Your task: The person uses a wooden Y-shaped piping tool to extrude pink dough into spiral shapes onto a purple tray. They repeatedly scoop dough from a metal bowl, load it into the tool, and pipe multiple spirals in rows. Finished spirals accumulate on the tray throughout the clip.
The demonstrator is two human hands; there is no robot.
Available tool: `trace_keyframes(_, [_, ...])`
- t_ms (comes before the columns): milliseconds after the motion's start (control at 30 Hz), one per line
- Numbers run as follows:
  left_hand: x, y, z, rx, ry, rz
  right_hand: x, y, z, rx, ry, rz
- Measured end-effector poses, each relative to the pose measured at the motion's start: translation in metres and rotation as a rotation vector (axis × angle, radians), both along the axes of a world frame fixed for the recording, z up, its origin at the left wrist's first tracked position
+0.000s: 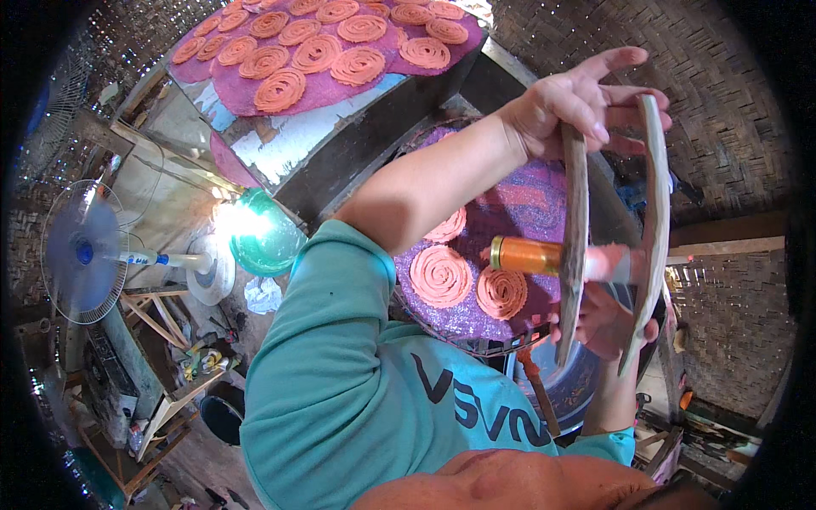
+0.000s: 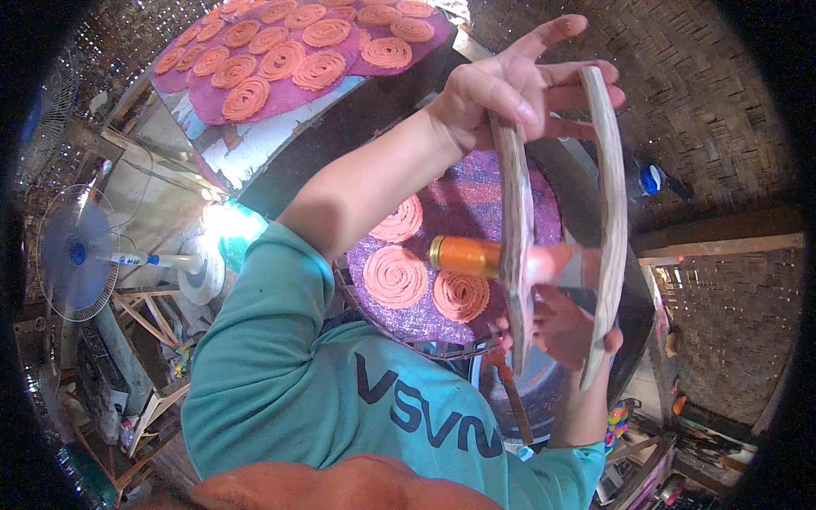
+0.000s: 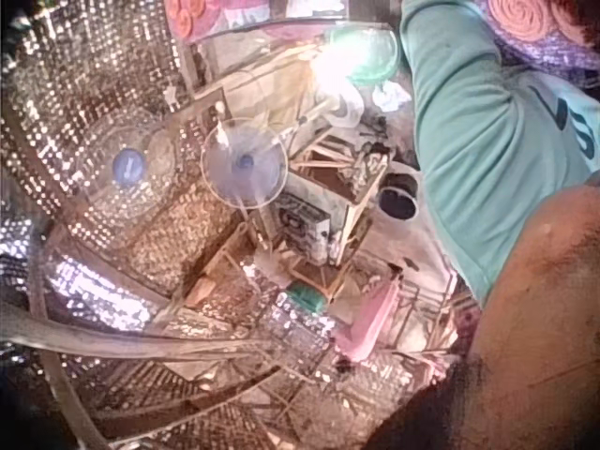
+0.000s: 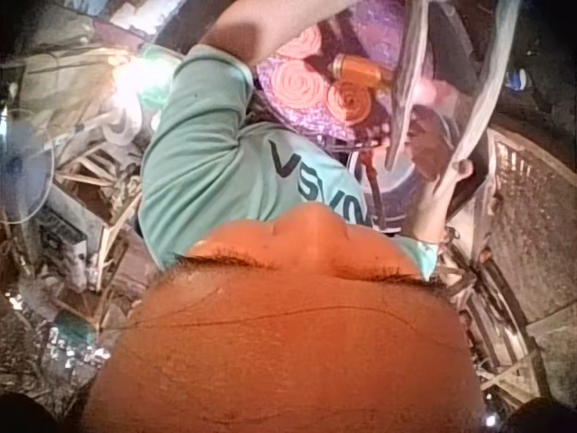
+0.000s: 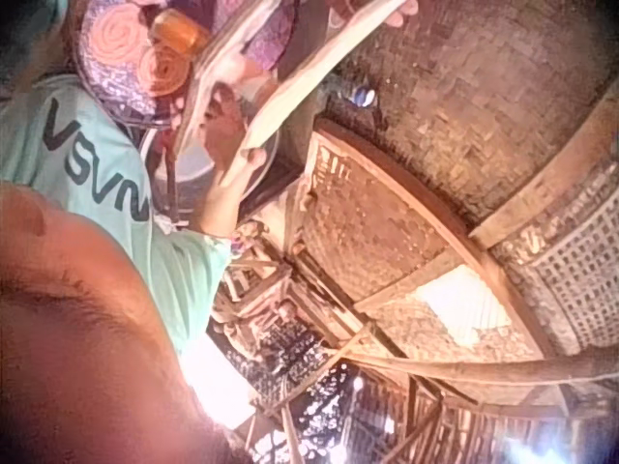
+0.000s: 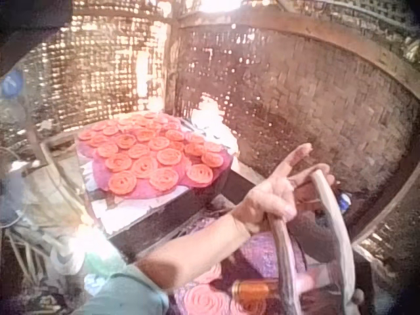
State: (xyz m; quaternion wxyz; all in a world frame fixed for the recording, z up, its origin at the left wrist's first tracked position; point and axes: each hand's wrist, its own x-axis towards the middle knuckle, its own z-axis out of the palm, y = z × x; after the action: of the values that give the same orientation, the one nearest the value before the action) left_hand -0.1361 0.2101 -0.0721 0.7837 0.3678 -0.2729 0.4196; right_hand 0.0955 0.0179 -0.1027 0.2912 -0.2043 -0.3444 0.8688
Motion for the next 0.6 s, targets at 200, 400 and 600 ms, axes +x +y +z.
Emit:
trace_keyframes(200, [0.014, 0.056, -0.061, -0.118, -0.068, -0.071, -0.002, 0.033, -0.008, 0.026, -0.26, -0.084])
trace_keyframes(400, [0.011, 0.058, -0.093, -0.214, -0.053, -0.022, -0.012, 0.036, -0.017, -0.046, -0.348, -0.194])
trace_keyframes(600, [0.005, 0.03, -0.074, -0.12, -0.087, 0.089, 0.025, 0.014, -0.007, -0.097, -0.395, -0.245])
